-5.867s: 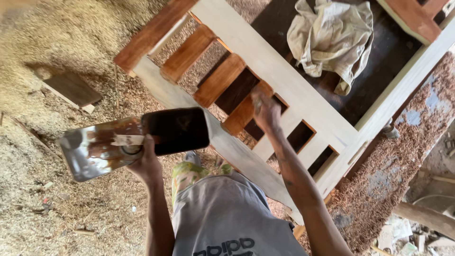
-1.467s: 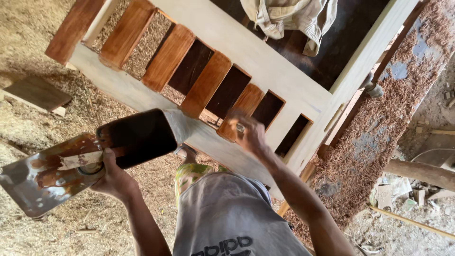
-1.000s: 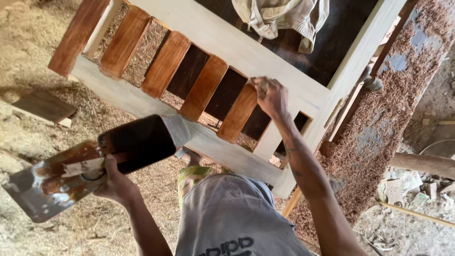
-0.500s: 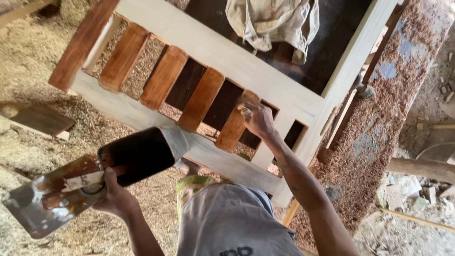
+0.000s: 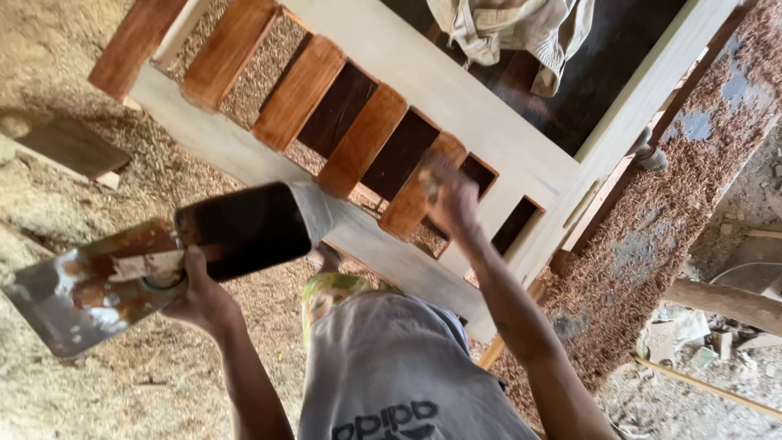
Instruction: The person walks to a wooden chair frame and applies a dark wood stain to the slats and frame using a brush and a paint can. The person systematically coats the vertical slats and horizontal rails of the chair.
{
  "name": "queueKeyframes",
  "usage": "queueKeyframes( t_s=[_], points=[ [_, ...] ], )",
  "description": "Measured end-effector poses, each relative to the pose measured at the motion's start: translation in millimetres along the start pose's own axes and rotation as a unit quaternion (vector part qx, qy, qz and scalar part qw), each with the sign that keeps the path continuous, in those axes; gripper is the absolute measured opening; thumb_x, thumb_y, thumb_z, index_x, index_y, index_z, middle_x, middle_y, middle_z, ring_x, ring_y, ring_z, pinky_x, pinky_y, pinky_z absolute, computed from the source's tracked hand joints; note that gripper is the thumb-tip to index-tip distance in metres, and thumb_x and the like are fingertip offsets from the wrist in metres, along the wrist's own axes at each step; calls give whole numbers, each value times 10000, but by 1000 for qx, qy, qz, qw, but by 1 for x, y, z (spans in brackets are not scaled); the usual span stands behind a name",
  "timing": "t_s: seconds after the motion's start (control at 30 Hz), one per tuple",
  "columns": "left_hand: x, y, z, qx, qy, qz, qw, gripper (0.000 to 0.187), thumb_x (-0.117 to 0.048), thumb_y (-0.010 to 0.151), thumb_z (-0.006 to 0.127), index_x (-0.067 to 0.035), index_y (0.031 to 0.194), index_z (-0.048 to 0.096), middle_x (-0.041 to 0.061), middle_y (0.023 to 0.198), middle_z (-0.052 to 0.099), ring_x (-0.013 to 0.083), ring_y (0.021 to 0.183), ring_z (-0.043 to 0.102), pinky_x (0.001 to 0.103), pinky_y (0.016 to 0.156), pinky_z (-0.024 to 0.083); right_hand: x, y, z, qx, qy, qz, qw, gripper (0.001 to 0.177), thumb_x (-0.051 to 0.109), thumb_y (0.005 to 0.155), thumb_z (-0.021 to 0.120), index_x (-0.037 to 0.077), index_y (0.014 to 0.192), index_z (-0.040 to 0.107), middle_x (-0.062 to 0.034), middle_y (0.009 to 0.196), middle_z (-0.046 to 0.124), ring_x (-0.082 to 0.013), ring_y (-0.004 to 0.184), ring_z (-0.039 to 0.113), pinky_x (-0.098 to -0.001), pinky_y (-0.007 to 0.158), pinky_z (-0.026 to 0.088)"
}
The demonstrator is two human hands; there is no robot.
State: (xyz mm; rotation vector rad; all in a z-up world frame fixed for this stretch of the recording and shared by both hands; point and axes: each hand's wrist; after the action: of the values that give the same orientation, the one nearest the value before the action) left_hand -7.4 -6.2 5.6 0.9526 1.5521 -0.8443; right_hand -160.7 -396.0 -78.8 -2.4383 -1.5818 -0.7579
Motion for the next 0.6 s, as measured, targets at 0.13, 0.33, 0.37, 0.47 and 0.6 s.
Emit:
queueKeyframes(
  t_s=[0.13,0.33,0.37,0.47,0.6],
  points=[
    [6,2,0,1,-23,0,1000,640,-102,892,849,5,1389,462,162,1340,650,296,1205,713,408,1135,642,50,-51,15,53,99,-19,994,285,-46,858,688,139,1062,762,-69,958,793,-162,766,738,-293,541,612],
    [9,6,-3,16,-8,5,1000,670,-90,937,843,77,1437,430,193,1413,629,323,1298,710,397,1164,644,77,-72,-6,82,224,21,971,190,61,956,717,148,1119,762,-64,1003,784,-141,747,751,-252,609,626],
    [10,7,-3,15,-9,-3,1000,680,-95,933,836,83,1437,417,198,1404,626,328,1288,711,393,1153,654,72,-67,-17,83,258,29,962,178,63,1016,689,152,1155,755,-65,1073,784,-123,779,766,-220,630,651],
    [10,8,0,18,-13,11,1000,727,-81,904,821,99,1442,368,214,1428,601,339,1301,693,399,1110,635,49,-57,-57,137,276,297,904,186,102,948,682,151,1102,774,-64,1047,803,-151,560,676,-279,391,508],
    [8,12,3,16,20,31,999,853,-64,846,768,95,1452,190,223,1422,522,358,1242,675,428,1033,685,-9,-64,-104,108,115,401,902,214,209,960,730,178,1171,745,-72,1061,807,-253,598,691,-338,448,530]
  ],
)
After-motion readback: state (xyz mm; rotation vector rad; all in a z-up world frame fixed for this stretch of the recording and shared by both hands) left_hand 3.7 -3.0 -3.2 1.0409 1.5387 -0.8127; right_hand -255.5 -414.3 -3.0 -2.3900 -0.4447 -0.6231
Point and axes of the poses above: each hand's wrist, its own y-axis towards the middle knuckle, its own z-axis out of the palm, x = y × z
